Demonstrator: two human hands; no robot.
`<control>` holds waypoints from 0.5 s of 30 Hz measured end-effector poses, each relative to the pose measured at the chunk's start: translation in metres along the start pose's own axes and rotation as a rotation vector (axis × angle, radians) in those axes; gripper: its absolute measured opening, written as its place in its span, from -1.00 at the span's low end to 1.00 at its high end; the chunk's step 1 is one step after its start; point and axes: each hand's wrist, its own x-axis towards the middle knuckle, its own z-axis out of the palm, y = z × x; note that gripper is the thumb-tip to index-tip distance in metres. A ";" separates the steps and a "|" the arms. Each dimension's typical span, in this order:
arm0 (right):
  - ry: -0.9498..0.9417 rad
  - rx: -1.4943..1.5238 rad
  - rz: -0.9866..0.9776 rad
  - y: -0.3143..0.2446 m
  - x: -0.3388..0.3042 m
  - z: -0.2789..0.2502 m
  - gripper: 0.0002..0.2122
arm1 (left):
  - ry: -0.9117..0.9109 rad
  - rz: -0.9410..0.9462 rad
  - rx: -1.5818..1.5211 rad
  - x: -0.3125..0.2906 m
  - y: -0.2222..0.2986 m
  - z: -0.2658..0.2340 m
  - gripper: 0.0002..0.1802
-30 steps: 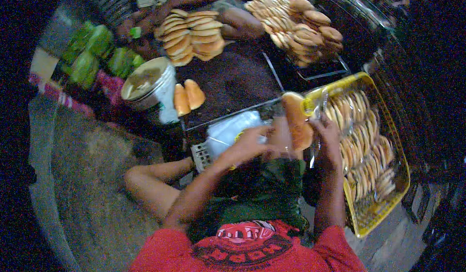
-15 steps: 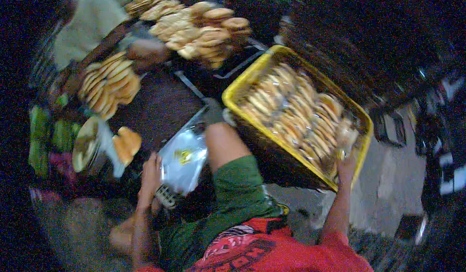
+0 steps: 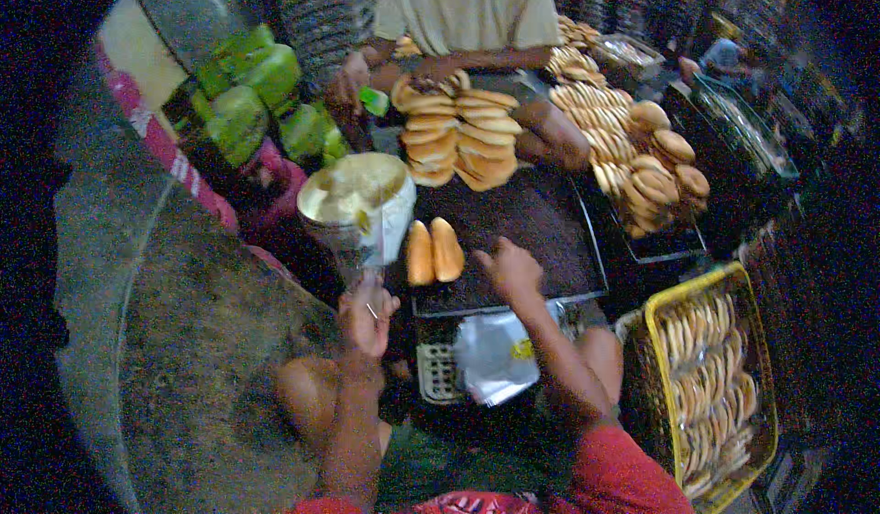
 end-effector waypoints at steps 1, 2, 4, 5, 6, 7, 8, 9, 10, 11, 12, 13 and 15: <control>-0.036 -0.013 0.072 -0.035 0.036 0.025 -0.47 | 0.033 -0.051 -0.118 0.000 0.000 -0.002 -0.83; 0.011 0.021 0.051 -0.062 0.063 0.047 -0.44 | 0.145 -0.132 -0.215 0.000 0.002 -0.003 -0.82; -0.045 0.028 0.106 -0.088 0.097 0.078 -0.39 | 0.100 -0.110 -0.132 0.001 0.004 -0.002 -0.76; -0.061 0.027 0.138 -0.093 0.111 0.088 -0.36 | 0.118 -0.102 0.035 0.002 0.006 -0.001 -0.74; -0.113 0.046 0.116 -0.089 0.122 0.094 -0.41 | 0.076 -0.079 0.030 0.002 0.007 0.000 -0.74; -0.182 0.053 0.120 -0.078 0.131 0.097 -0.45 | 0.091 -0.092 0.056 0.003 0.009 0.001 -0.73; -0.269 0.061 0.133 -0.061 0.137 0.096 -0.50 | 0.041 -0.082 0.073 0.003 0.011 0.002 -0.72; -0.270 0.182 0.148 -0.038 0.139 0.095 -0.56 | 0.109 -0.143 0.042 0.004 0.012 0.002 -0.73; -0.290 0.326 0.134 -0.009 0.140 0.092 -0.61 | 0.097 -0.199 -0.030 0.003 0.011 0.002 -0.73; -0.371 0.341 0.167 0.024 0.136 0.088 -0.61 | 0.058 -0.237 -0.106 0.004 0.008 0.003 -0.72; -0.426 0.387 0.149 0.056 0.130 0.086 -0.61 | 0.041 -0.263 -0.175 0.004 0.004 0.002 -0.72; -0.480 0.586 0.199 0.084 0.120 0.090 -0.62 | 0.089 -0.297 -0.197 0.005 -0.004 0.002 -0.75; -0.496 0.981 0.360 0.125 0.099 0.101 -0.64 | 0.010 -0.288 -0.145 0.009 -0.025 0.004 -0.78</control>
